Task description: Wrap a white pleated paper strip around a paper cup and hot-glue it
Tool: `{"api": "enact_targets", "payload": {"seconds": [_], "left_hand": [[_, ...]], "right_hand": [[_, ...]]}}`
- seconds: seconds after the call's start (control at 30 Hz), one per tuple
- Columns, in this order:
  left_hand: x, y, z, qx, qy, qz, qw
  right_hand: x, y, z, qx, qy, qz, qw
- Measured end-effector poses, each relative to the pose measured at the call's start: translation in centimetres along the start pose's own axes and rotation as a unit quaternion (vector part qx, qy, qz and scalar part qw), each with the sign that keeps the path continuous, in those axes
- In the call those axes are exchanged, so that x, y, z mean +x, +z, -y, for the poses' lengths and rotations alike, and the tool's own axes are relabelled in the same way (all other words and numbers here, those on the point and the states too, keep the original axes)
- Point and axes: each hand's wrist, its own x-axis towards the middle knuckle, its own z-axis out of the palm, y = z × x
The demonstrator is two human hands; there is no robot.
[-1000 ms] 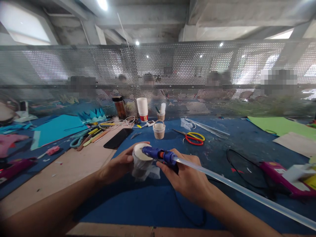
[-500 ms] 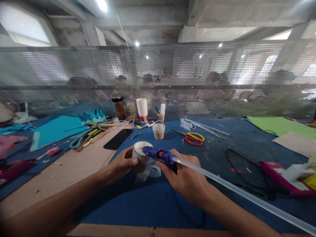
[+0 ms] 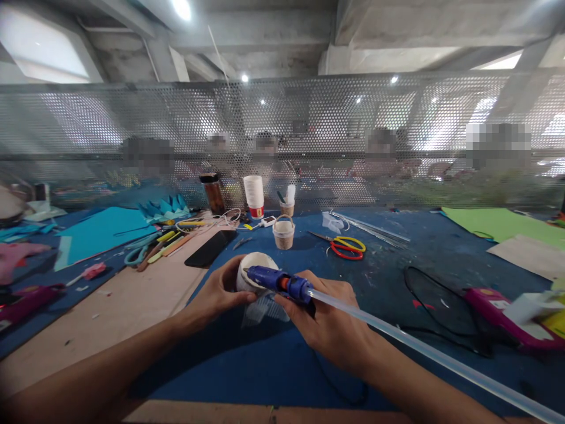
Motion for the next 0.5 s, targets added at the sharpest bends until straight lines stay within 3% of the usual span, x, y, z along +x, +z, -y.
{"api": "enact_targets", "payload": {"seconds": [0.5], "left_hand": [[-0.31,0.15,-0.12,0.067,0.040,-0.021,0.997]], "right_hand": [[-0.03,-0.02,0.31,-0.014,0.010,0.030,0.999]]}}
